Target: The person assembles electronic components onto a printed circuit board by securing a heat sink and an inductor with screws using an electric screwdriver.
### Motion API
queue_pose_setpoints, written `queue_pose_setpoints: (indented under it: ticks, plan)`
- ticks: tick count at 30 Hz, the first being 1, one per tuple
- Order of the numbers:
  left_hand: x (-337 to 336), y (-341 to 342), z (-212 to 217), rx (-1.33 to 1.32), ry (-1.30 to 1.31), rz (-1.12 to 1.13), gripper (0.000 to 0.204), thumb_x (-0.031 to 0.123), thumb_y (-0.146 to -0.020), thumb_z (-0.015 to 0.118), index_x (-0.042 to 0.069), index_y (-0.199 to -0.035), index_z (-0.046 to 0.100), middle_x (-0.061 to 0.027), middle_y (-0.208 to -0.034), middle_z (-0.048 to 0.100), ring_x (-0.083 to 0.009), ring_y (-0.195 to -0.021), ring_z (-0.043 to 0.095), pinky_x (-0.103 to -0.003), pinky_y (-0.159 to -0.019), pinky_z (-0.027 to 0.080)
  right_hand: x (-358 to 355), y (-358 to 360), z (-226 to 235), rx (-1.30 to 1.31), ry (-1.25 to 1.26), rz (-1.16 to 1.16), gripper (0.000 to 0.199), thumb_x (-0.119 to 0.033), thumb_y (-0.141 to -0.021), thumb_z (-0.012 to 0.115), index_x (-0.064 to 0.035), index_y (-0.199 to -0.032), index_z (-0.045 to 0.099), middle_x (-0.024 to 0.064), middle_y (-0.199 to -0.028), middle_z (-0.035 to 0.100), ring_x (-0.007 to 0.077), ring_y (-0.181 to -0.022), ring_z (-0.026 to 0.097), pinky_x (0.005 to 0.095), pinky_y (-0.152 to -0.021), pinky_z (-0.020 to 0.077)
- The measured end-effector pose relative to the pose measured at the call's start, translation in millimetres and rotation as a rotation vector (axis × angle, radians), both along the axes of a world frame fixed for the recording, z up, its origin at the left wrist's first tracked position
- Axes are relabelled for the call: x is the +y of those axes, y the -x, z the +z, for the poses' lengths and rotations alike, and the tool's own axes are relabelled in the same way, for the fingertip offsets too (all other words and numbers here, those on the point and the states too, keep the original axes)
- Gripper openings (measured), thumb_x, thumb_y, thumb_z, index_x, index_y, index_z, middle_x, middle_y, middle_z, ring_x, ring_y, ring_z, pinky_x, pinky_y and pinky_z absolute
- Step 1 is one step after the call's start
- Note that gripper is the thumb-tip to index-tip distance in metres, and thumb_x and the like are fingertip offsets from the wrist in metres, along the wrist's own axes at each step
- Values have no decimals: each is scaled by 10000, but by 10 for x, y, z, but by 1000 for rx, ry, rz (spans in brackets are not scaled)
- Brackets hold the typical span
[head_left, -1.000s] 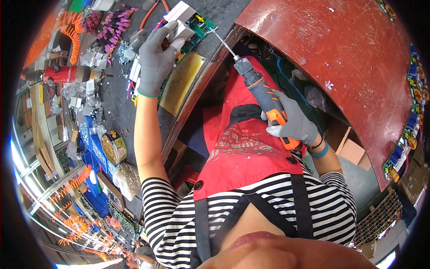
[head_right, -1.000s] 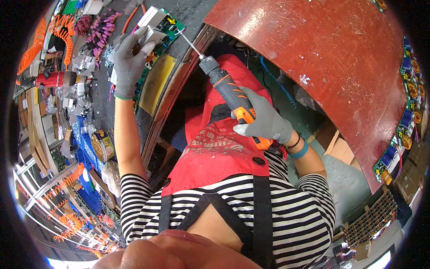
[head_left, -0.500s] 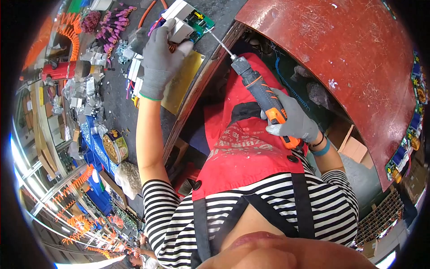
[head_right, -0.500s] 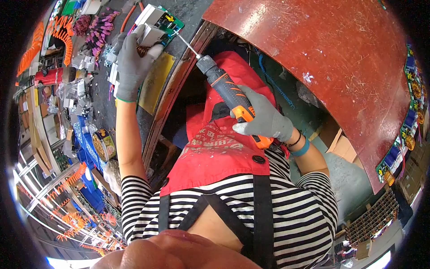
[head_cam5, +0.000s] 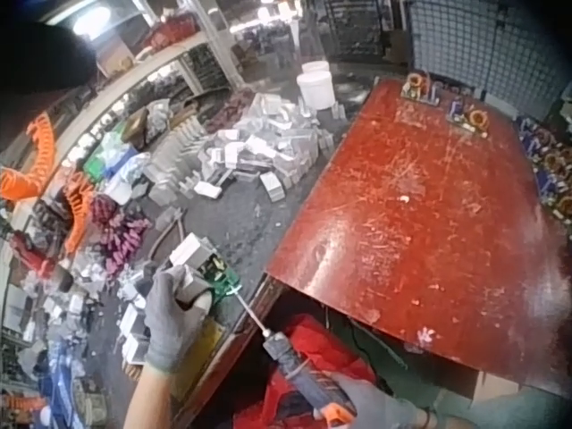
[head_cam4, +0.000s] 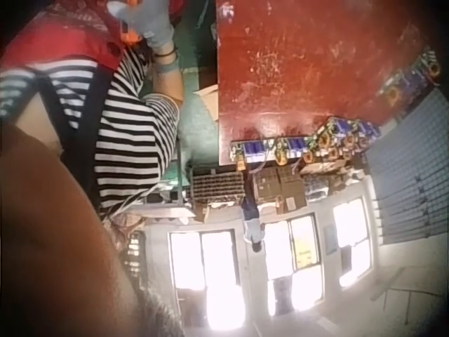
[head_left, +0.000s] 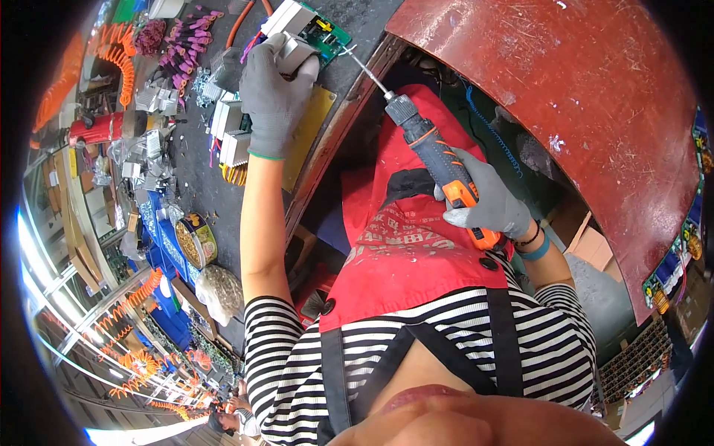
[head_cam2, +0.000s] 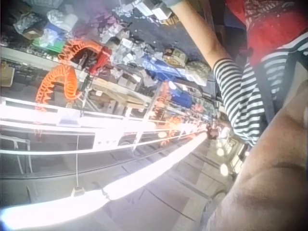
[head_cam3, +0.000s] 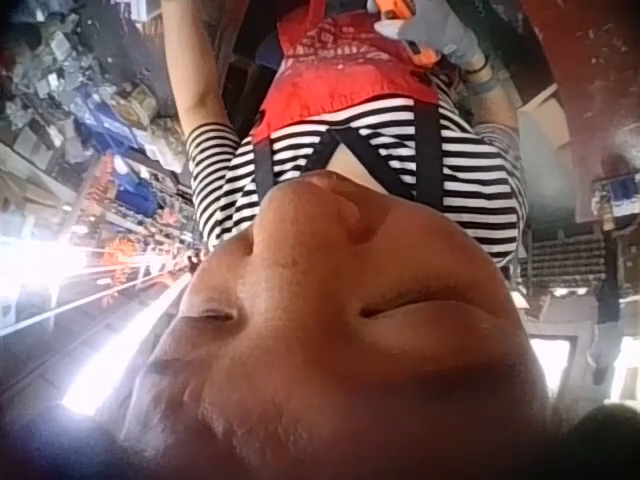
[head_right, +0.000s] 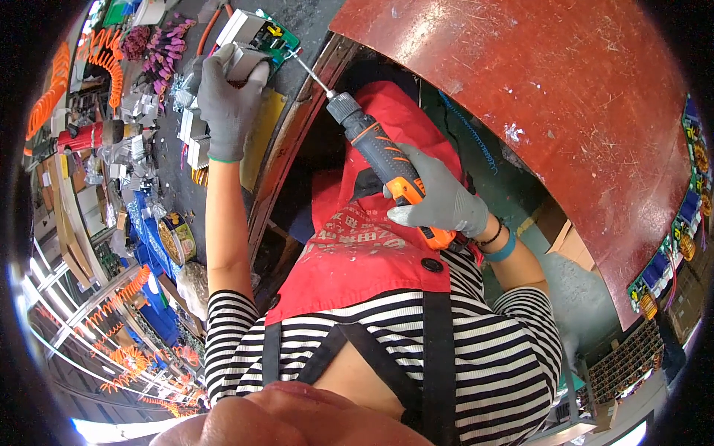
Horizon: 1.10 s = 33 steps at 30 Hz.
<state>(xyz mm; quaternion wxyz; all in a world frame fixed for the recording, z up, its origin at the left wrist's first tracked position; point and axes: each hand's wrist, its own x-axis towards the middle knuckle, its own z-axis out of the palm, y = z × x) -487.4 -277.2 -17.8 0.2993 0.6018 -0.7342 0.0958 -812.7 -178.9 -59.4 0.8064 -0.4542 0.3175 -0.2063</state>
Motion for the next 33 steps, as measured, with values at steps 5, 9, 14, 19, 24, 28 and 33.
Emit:
queue_pose_setpoints:
  ticks: [5,9,14,19,24,28,33]
  plan:
    - [-40,-55,-63,82,23,18,436,232,-692,832,56,-1035,630,-130,-940,686,-309,-874,682,-389,-742,550,-13,-30,7,26,-4,5,833,-109,-643,748,25,-1386,396,91,-958,622,136,-816,616,285,-766,526]
    - [-8,-152,49,260,-129,-72,411,199,-797,786,23,-1138,640,-104,-991,703,-197,-918,683,-311,-794,539,6,-55,-8,32,-24,21,813,-111,-651,761,18,-1371,407,79,-952,622,120,-779,612,276,-733,528]
    - [-3,-256,-28,435,-120,-190,348,201,-892,725,-11,-1159,657,-75,-996,681,-127,-881,627,-258,-793,504,38,-121,-25,-2,52,50,824,-106,-664,763,9,-1388,388,66,-945,621,99,-742,603,261,-696,522]
    - [-32,-294,-27,234,-32,-223,360,179,-839,748,17,-1146,653,-87,-837,599,-167,-765,600,-298,-715,496,24,-193,53,18,43,69,831,-104,-669,758,-6,-1403,379,60,-942,617,90,-735,596,259,-693,517]
    - [-9,-189,-25,323,-30,-243,287,120,-892,714,-29,-1134,673,-25,-895,555,-114,-854,528,-237,-796,445,-9,-265,67,7,13,87,832,-138,-661,804,13,-1369,395,53,-944,615,123,-826,603,293,-775,518]
    - [-5,-211,-50,379,-46,-250,289,119,-894,713,-23,-1142,674,-11,-915,557,-101,-864,531,-225,-806,444,-10,-325,-16,8,119,67,819,-96,-663,748,-4,-1396,393,67,-939,622,117,-781,602,276,-745,518]
    - [14,-195,-61,425,-51,-227,281,106,-896,706,-24,-1143,673,-11,-933,571,-96,-868,535,-227,-813,448,-79,-357,-23,31,145,66,804,-102,-654,759,12,-1372,415,70,-931,632,121,-811,604,284,-767,516]
